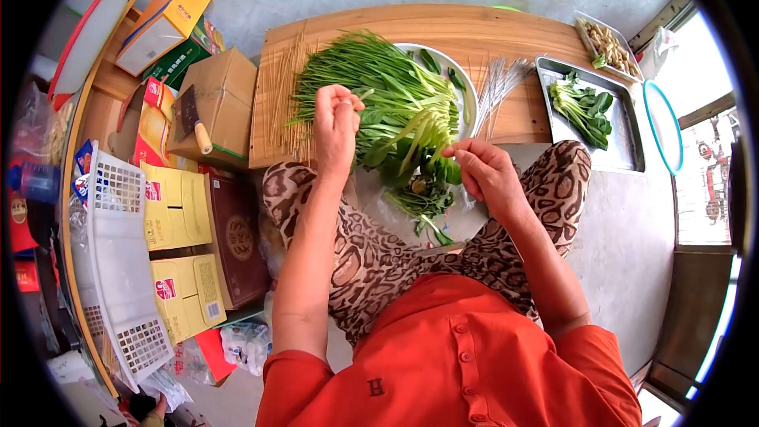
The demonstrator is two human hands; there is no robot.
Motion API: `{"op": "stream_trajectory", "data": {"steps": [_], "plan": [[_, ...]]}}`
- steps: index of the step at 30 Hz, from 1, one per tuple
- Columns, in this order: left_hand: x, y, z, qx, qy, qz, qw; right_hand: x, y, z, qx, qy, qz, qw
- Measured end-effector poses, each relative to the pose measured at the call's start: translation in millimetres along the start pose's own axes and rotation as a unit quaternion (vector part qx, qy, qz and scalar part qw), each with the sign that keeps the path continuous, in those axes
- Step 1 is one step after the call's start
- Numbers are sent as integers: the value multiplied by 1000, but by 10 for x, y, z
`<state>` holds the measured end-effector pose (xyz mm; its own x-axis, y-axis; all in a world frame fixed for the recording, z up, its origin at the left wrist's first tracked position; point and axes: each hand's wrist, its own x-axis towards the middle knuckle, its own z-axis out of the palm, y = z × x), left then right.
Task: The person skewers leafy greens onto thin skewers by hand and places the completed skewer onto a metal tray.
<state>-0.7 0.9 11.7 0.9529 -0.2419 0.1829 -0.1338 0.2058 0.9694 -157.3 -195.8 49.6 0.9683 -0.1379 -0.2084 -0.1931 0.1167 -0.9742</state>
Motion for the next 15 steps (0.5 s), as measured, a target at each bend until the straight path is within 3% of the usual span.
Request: {"op": "stream_trajectory", "data": {"steps": [6,15], "plan": [[-35,-5,87,-88,-40,-47,994,-38,-76,201,18,-60,-2,998],[-37,16,57,-171,-79,-88,978,-15,-138,298,21,-73,-7,997]]}}
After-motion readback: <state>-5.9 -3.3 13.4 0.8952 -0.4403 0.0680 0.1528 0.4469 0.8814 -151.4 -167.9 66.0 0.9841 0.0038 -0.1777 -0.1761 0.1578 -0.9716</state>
